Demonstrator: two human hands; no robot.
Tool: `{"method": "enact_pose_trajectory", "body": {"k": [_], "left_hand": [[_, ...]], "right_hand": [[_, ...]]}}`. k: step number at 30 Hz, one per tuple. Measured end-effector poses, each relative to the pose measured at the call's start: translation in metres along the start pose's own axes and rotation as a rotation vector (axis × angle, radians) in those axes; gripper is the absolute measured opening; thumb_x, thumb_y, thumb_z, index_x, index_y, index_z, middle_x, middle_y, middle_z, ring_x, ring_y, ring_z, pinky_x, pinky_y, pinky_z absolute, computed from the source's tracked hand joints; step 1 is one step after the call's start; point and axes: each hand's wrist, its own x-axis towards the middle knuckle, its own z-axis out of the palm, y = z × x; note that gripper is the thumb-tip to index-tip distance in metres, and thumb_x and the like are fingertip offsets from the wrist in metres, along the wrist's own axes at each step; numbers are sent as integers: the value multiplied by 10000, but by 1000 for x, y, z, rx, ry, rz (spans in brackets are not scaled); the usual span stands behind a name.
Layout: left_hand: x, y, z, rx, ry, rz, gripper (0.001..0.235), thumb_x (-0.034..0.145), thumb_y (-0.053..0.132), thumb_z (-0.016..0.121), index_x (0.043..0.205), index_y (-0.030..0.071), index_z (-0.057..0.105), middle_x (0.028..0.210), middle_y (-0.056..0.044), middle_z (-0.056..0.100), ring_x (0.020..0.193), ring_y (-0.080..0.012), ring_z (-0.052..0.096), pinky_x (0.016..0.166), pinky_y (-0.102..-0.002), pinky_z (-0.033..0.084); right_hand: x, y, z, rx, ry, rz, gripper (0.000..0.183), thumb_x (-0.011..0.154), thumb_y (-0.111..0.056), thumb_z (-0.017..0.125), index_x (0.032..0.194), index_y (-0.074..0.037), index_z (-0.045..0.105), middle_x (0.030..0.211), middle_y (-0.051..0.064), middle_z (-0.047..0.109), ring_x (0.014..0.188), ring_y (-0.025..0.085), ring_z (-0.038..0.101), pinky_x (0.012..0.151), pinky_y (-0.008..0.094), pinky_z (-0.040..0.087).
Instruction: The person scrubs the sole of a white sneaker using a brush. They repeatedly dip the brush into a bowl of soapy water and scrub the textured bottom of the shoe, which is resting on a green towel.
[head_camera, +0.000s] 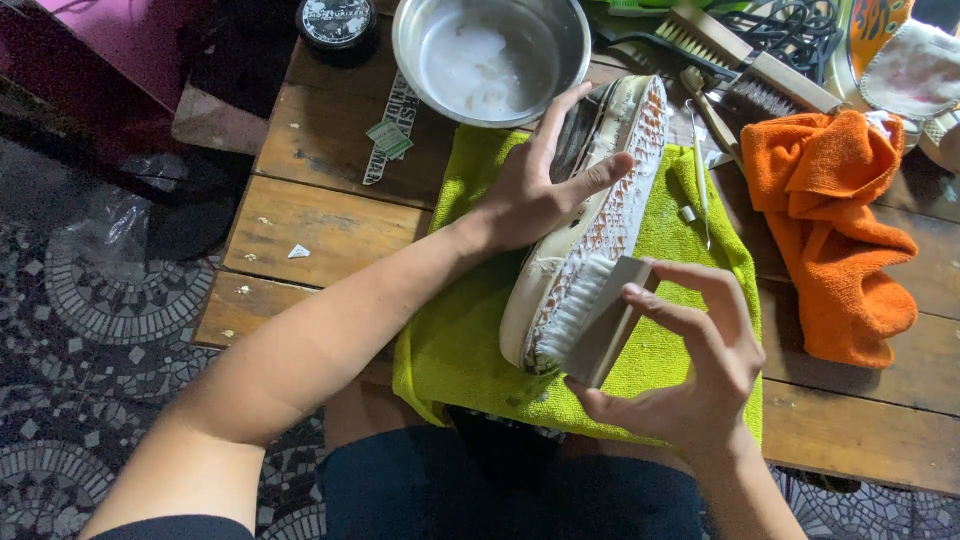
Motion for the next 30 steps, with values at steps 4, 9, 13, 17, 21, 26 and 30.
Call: {"method": "enact_pose_trajectory", "body": {"k": [4, 9, 13, 17, 21, 26, 30], "left_hand": [[-2, -11, 1, -4, 12, 68, 1116, 946, 833, 583, 1722, 105, 243, 1863, -283, 284, 1717, -470, 382, 1396, -663, 312], [-4, 4, 1, 55, 50, -27, 1041, 897, 896, 492, 1674, 224, 322, 1691, -186, 641, 1066, -280, 898, 866, -404, 751], [-7, 6, 1, -3, 42, -99, 973, 954, 766, 454, 1726, 186, 336, 627, 26, 532, 420, -88, 424, 383, -284, 428], [-4, -1, 4, 17, 49, -74, 950, 975, 755, 436, 1728, 183, 341, 575, 39, 520, 394, -104, 480, 371, -302, 468], [-7, 3, 1, 22, 16, -67, 934, 985, 747, 437, 1727, 188, 336, 640, 27, 550, 408, -84, 440, 399, -297, 513], [-7, 10, 0, 47, 11, -93, 885, 994, 709, 456, 1717, 206, 366, 568, 37, 481, 388, -100, 423, 382, -311, 471], [-10, 11, 1, 28, 12, -86, 880, 995, 702, 462, 1715, 200, 391, 547, 53, 465, 406, -102, 422, 457, -321, 502]], "right_hand": [[-28, -6, 8, 56, 0, -17, 787, 774, -638, 901, 1301, -71, 758, 1359, 296, 654, 1257, 384, 718, 1103, 557, 608], [-30, -15, 12, 10, 50, 140, 708, 723, -492, 957, 1242, -58, 748, 1268, 280, 679, 1192, 386, 704, 1030, 520, 576], [-42, -17, 17, -62, 91, 96, 714, 736, -552, 941, 1264, -95, 792, 1297, 254, 623, 1169, 356, 668, 952, 482, 618], [-31, -16, 12, -75, 90, 177, 724, 798, -590, 815, 1272, -45, 759, 1220, 265, 628, 1118, 365, 626, 989, 504, 535], [-40, -22, 11, -61, 44, 89, 668, 760, -581, 941, 1227, -122, 809, 1297, 304, 623, 1136, 379, 668, 921, 472, 606], [-26, -17, 11, -23, 52, 12, 669, 834, -595, 847, 1264, -84, 802, 1326, 264, 605, 1157, 359, 645, 1031, 492, 601], [-13, 8, 1, -99, -73, -213, 678, 870, -643, 925, 1321, -146, 825, 1366, 265, 581, 1184, 402, 656, 1010, 555, 561]]}}
